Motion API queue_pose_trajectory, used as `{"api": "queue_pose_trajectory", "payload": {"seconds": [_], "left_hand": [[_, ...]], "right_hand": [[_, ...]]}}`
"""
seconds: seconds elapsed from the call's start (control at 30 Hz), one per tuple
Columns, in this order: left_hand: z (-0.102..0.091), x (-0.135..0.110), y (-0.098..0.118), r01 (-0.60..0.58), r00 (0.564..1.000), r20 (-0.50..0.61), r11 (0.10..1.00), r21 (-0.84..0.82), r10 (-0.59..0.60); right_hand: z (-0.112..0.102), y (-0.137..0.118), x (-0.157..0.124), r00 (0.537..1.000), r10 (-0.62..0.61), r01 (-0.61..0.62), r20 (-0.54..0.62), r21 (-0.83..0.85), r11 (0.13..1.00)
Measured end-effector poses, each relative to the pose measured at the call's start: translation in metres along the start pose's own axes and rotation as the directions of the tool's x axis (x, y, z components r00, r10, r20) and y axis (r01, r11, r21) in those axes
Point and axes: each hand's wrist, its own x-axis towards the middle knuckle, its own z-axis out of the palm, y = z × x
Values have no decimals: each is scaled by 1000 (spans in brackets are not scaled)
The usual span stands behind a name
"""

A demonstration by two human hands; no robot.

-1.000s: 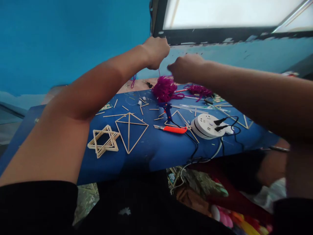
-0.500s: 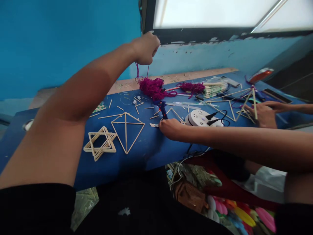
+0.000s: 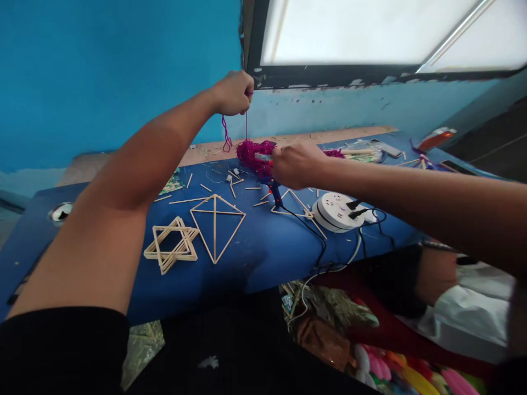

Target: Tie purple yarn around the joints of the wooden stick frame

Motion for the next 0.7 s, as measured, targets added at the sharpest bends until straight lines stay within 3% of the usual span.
{"api": "queue_pose_trajectory", "payload": {"seconds": [0.1, 0.27, 0.53, 0.7], "left_hand": [[4, 2, -4, 4, 998, -56, 995, -100, -9], [10, 3, -16, 78, 969, -194, 939, -336, -150], [35, 5, -24, 149, 922, -216, 808, -570, -323], [69, 19, -19, 185, 902, -186, 739, -648, -389]], "right_hand": [[-13, 12, 38, 992, 114, -116, -55, -37, 993], [-29, 30, 75, 972, 160, -158, -170, 22, 987], [-53, 63, 82, 908, 296, -286, -295, 76, 955], [-67, 75, 72, 924, 273, -264, -269, 68, 962]]}}
